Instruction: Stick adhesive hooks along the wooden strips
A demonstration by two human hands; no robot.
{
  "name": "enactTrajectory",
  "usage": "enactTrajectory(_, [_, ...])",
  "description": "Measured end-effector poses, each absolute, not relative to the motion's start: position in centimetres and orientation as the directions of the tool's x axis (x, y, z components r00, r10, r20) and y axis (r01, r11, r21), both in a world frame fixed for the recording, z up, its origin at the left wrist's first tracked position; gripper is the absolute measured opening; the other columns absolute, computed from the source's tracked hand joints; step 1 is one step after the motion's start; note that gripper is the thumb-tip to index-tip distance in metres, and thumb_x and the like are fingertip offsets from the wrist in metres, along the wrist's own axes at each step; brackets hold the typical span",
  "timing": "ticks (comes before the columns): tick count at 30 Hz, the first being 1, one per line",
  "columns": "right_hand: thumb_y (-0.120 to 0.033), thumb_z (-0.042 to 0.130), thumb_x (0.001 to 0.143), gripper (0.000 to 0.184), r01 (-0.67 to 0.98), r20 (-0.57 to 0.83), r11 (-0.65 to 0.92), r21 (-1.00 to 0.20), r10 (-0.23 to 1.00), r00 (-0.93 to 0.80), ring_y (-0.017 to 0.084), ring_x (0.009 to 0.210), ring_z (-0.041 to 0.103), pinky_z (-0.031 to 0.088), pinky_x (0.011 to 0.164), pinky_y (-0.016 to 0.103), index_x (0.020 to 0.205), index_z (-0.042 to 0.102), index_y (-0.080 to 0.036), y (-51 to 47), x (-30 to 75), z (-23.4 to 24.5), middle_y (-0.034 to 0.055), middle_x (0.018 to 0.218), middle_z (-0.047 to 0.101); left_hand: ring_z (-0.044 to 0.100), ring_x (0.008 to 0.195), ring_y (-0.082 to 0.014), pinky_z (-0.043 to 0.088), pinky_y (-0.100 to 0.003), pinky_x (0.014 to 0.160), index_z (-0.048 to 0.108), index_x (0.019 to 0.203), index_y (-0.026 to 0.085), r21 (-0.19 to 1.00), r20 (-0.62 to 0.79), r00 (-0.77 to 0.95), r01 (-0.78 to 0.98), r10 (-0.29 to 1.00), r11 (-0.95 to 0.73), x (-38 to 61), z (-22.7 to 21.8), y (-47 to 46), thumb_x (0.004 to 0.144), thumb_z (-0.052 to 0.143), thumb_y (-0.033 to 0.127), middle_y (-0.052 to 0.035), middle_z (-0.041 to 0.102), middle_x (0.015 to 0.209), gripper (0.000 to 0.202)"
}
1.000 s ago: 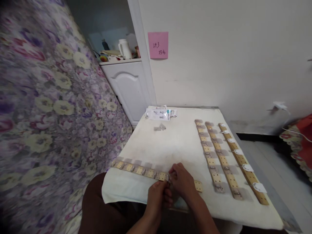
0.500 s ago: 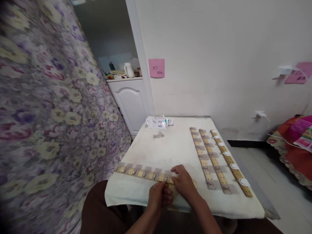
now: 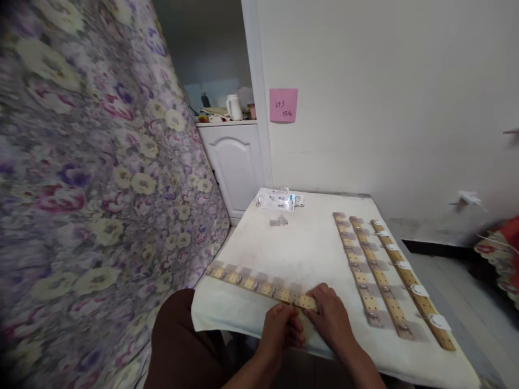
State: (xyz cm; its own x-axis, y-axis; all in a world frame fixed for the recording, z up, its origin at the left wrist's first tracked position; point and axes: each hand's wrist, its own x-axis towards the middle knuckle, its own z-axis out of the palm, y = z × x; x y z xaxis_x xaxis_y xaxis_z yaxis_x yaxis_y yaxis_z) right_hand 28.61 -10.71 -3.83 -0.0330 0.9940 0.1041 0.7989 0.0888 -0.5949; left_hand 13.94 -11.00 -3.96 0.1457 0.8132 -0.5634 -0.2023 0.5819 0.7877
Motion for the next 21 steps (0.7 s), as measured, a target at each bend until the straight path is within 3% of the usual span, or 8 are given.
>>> enactTrajectory(8, [-0.025,0.058,0.07,0.017,0.8,0.096,0.046,-0.598,0.995,0.015,0.021,0.089,0.052,0.04,0.078,0.031,0.087,0.061,-0.023,-9.4,27.3,-4.1,0.0039,0.09,0.058,0.055,0.037,-0.0129,0.04,-0.023,0.038,0.045,0.071,0.02,0.775,-0.539,0.259,-0.221,0.802,0.592,12.8,-4.2,-10.8,0.065,0.047,0.03,0.0026,0.059,0.049,0.012])
enactTrajectory(13, [-0.025,0.059,0.068,0.017,0.801,0.083,0.03,-0.597,0.996,0.025,0.021,0.088,0.053,0.04,0.079,0.032,0.085,0.061,-0.023,-8.6,26.5,-4.2,0.0041,0.09,0.059,0.057,0.039,-0.0148,0.04,-0.024,0.039,0.041,0.074,0.022,0.822,-0.498,0.353,-0.098,0.792,0.56,10.8,-3.8,-10.1,0.067,0.045,0.027,0.0027,0.058,0.048,0.01])
enactTrajectory(17, [-0.025,0.06,0.065,0.021,0.766,0.042,0.014,-0.643,0.999,0.017,0.022,0.091,0.054,0.041,0.083,0.033,0.086,0.062,-0.022,-8.5,26.6,-4.5,0.0045,0.091,0.06,0.053,0.037,-0.013,0.038,-0.023,0.039,0.043,0.075,0.021,0.902,-0.412,0.439,0.072,0.798,0.426,8.7,-3.2,-9.6,0.067,0.043,0.023,0.0044,0.056,0.049,0.008])
enactTrajectory(21, [-0.02,0.06,0.063,0.044,0.608,-0.044,0.015,-0.794,0.996,-0.081,0.021,0.098,0.055,0.041,0.089,0.032,0.107,0.058,-0.021,-8.1,28.4,-4.2,0.0052,0.102,0.061,0.048,0.044,-0.0095,0.032,-0.021,0.044,0.053,0.072,0.019,0.946,-0.273,0.482,0.293,0.833,0.14,7.3,-3.8,-8.8,0.065,0.046,0.019,0.0049,0.053,0.054,0.009])
